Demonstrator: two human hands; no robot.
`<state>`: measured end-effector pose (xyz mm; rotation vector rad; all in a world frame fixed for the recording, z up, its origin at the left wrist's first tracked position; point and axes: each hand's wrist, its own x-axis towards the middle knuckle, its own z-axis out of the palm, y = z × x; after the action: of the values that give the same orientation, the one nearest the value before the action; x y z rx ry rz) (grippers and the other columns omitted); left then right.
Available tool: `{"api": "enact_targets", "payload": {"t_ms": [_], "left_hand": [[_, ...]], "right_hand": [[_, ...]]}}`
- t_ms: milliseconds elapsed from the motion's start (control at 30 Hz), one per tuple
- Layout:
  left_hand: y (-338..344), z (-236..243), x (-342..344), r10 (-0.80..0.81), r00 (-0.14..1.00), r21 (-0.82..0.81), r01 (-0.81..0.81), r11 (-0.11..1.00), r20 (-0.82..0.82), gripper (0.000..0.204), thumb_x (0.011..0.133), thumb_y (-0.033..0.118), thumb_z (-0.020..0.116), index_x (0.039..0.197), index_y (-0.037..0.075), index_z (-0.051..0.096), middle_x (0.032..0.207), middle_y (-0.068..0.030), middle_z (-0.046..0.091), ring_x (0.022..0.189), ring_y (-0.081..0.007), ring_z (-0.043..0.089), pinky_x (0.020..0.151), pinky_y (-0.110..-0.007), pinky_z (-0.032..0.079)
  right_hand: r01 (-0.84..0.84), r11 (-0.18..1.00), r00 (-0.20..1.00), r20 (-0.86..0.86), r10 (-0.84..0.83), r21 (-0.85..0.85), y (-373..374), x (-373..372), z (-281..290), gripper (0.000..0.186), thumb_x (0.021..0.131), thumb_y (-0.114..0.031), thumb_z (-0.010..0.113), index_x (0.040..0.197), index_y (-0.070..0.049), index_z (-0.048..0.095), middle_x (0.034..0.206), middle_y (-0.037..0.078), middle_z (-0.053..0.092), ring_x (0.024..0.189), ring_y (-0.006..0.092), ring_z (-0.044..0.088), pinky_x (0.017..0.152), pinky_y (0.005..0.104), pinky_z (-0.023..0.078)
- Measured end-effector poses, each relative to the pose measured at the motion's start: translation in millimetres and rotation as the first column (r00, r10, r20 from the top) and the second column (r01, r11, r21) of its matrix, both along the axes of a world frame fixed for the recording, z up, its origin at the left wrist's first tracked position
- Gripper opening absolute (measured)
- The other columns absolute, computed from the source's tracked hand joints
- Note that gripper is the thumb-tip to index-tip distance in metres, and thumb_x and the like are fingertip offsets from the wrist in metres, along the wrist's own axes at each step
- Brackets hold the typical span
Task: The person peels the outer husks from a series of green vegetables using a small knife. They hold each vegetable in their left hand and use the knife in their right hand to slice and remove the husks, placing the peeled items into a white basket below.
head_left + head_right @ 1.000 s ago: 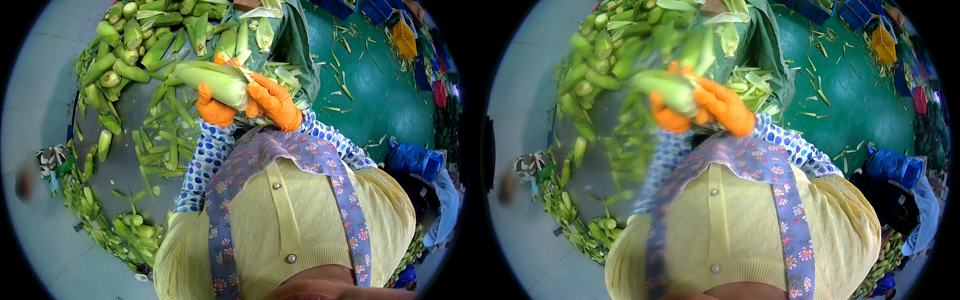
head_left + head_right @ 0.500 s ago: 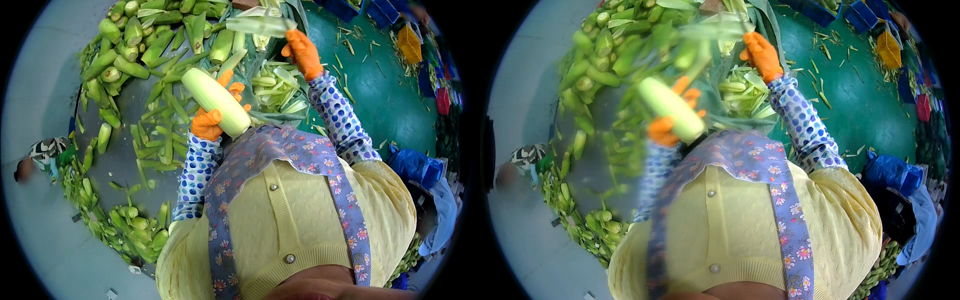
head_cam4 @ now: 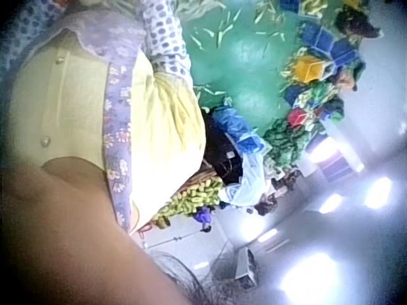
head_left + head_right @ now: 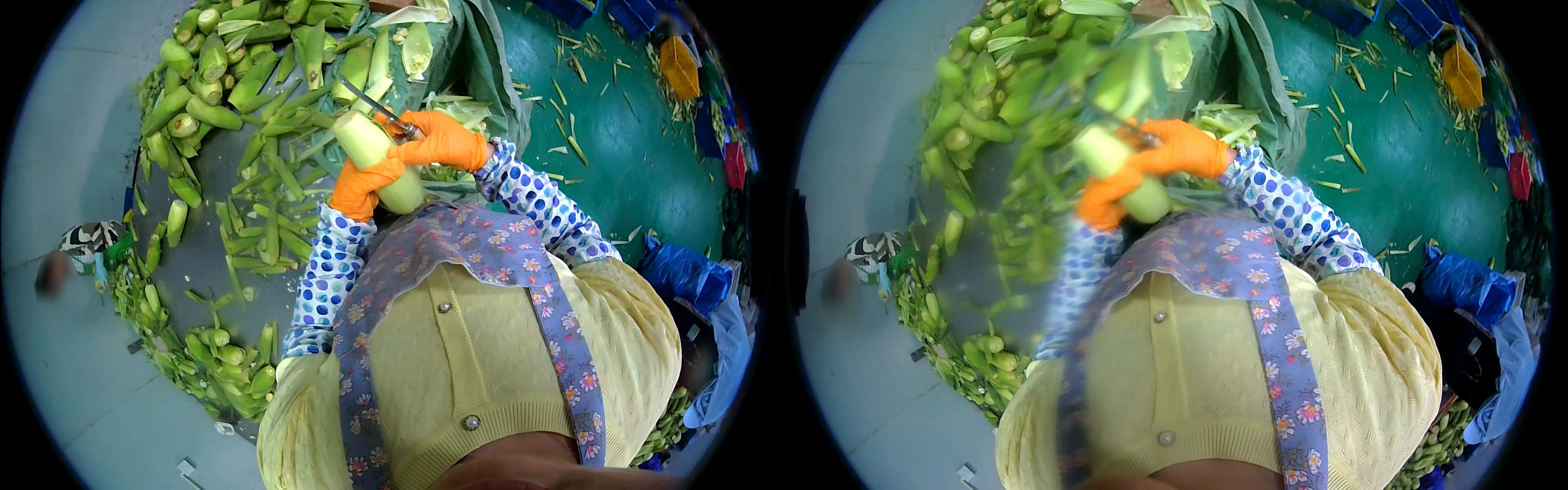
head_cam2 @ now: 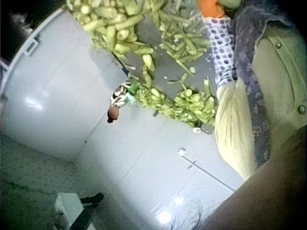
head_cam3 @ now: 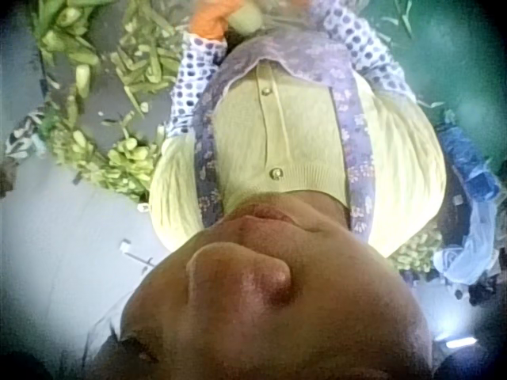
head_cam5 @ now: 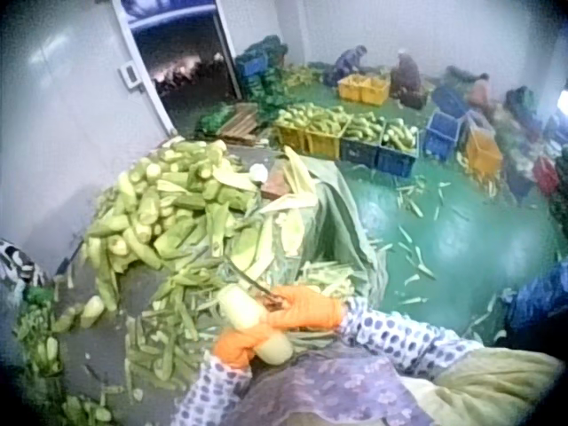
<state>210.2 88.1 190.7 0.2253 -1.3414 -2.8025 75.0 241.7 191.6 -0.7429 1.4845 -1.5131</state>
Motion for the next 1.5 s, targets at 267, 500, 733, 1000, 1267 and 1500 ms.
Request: {"api": "enact_targets", "payload": {"t_ms": [267, 500, 733, 1000, 1267, 1500], "left_hand": [[9, 16, -9, -0.076, 0.992, 0.025, 0.073, 0.997, 0.104, 0.084, 0.078, 0.006, 0.085, 0.150, 0.002, 0.043, 0.141, -0.0105, 0.056, 0.129, -0.0235, 0.056, 0.110, -0.038, 0.044], [-5, 4, -16, -0.190, 0.978, -0.020, 0.192, 0.981, 0.086, 0.094, 0.070, 0.007, 0.090, 0.151, 0.002, 0.043, 0.142, -0.0091, 0.056, 0.130, -0.0230, 0.055, 0.109, -0.038, 0.044], [-20, 12, -20, -0.256, 0.957, -0.134, 0.273, 0.953, 0.133, 0.095, 0.066, 0.002, 0.092, 0.150, 0.007, 0.047, 0.137, -0.0055, 0.060, 0.123, -0.0211, 0.058, 0.107, -0.037, 0.045], [-42, -27, -18, -0.058, 0.979, -0.257, 0.108, 0.960, 0.195, 0.067, 0.080, -0.004, 0.079, 0.142, 0.002, 0.054, 0.129, -0.0091, 0.066, 0.118, -0.0209, 0.062, 0.103, -0.036, 0.049], [13, -58, -35, 0.187, 0.978, -0.448, -0.127, 0.885, 0.092, 0.058, 0.083, 0.002, 0.078, 0.137, -0.001, 0.057, 0.123, -0.0129, 0.066, 0.108, -0.0218, 0.064, 0.092, -0.036, 0.053], [-1, -39, -48, 0.395, 0.915, 0.014, -0.397, 0.918, 0.082, 0.061, 0.095, 0.030, 0.072, 0.143, -0.001, 0.050, 0.140, -0.0195, 0.055, 0.128, -0.0331, 0.055, 0.108, -0.048, 0.047]], "right_hand": [[-0.027, 0.997, 0.986, -0.163, 0.015, -0.074, 16, -5, -4, 0.064, 0.081, -0.027, 0.083, 0.135, -0.002, 0.059, 0.118, 0.000, 0.062, 0.109, 0.0107, 0.053, 0.100, 0.0318, 0.045], [0.081, 0.974, 0.982, 0.182, -0.043, -0.210, 12, -3, -31, 0.060, 0.082, -0.017, 0.078, 0.136, -0.003, 0.059, 0.111, 0.000, 0.064, 0.102, 0.0092, 0.057, 0.090, 0.0275, 0.048], [0.283, 0.958, 0.945, 0.184, -0.271, -0.042, 4, 9, 0, 0.025, 0.074, -0.003, 0.070, 0.098, -0.005, 0.063, 0.077, -0.002, 0.058, 0.063, 0.0081, 0.051, 0.053, 0.0274, 0.041], [0.569, 0.809, 0.808, 0.080, -0.584, 0.148, 0, -5, -55, 0.019, 0.067, 0.000, 0.072, 0.075, -0.006, 0.055, 0.066, -0.002, 0.051, 0.058, 0.0120, 0.048, 0.052, 0.0308, 0.039], [0.480, 0.877, -0.049, -0.998, 0.044, 0.015, 15, -10, -104, 0.018, 0.065, -0.029, 0.072, 0.077, -0.016, 0.073, 0.082, 0.009, 0.066, 0.082, 0.0315, 0.065, 0.070, 0.0456, 0.053], [0.791, 0.539, 0.594, -0.577, -0.561, 0.290, 128, -114, -178, 0.005, 0.075, -0.009, 0.070, 0.072, -0.007, 0.067, 0.065, 0.014, 0.063, 0.057, 0.0305, 0.065, 0.054, 0.0428, 0.050]]}}
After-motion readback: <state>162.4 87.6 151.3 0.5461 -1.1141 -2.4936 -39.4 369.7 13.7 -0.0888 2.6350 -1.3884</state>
